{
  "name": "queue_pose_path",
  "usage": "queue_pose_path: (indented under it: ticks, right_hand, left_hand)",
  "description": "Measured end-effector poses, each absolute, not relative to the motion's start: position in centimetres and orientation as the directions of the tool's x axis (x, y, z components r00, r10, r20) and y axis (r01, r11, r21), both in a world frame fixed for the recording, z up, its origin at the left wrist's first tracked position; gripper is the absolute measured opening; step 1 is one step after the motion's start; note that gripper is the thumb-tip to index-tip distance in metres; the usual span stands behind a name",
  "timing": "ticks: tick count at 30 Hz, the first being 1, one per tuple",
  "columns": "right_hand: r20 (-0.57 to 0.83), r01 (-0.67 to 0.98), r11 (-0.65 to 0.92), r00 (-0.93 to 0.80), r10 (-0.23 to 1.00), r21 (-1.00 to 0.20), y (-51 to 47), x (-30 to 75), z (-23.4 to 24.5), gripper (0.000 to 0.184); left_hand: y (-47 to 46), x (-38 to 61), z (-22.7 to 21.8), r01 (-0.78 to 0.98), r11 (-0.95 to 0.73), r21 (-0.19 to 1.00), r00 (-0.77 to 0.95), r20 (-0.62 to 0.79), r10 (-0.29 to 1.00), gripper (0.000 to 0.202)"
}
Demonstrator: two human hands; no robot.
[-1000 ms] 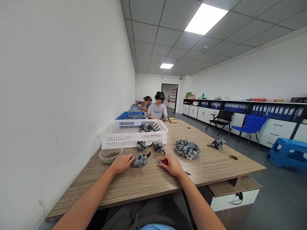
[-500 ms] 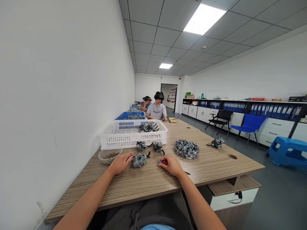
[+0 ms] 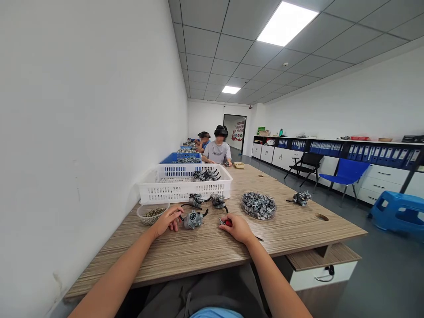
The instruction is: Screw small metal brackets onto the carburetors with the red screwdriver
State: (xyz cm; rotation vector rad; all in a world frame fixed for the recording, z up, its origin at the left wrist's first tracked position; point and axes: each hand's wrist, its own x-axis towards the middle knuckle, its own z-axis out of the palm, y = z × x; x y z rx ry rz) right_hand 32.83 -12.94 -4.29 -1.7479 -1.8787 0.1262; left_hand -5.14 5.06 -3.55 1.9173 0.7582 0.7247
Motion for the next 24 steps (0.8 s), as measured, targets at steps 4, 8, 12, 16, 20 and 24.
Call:
queue_pose_path:
  ticks: [4,8,12,16,20,24]
  right_hand:
    - [0.339,0.887,0.149,0.01,0.941,-0.438,-12.9,32.9,-4.4,0.031]
    - [0.345,0.881,0.158,0.006,0.939,-0.447,-12.8,33.0,-4.5,0.032]
    - [0.346,0.878,0.165,0.0,0.938,-0.449,-12.8,33.1,-4.5,0.033]
    - [0.353,0.881,0.166,0.002,0.935,-0.443,-13.0,33.0,-4.4,0.033]
    - [0.355,0.884,0.164,0.002,0.935,-0.438,-13.1,32.9,-4.2,0.032]
    - [0.349,0.887,0.159,0.002,0.937,-0.433,-13.2,32.7,-4.0,0.032]
  left_hand:
    - [5.0,-5.3,-3.3,0.173,-0.312,0.934,0.638,0.135,0.758,0.036]
    - [4.8,-5.3,-3.0,0.152,-0.249,0.957,0.629,0.101,0.771,0.037]
    - [4.6,-5.4,-2.7,0.159,-0.203,0.966,0.625,0.06,0.778,0.037]
    - [4.5,-5.3,-2.6,0.178,-0.189,0.966,0.613,0.041,0.789,0.037]
    - [4.3,-5.0,-2.5,0.208,-0.208,0.956,0.595,0.045,0.802,0.036]
    - [4.1,-4.7,-2.4,0.246,-0.267,0.932,0.575,0.082,0.814,0.034]
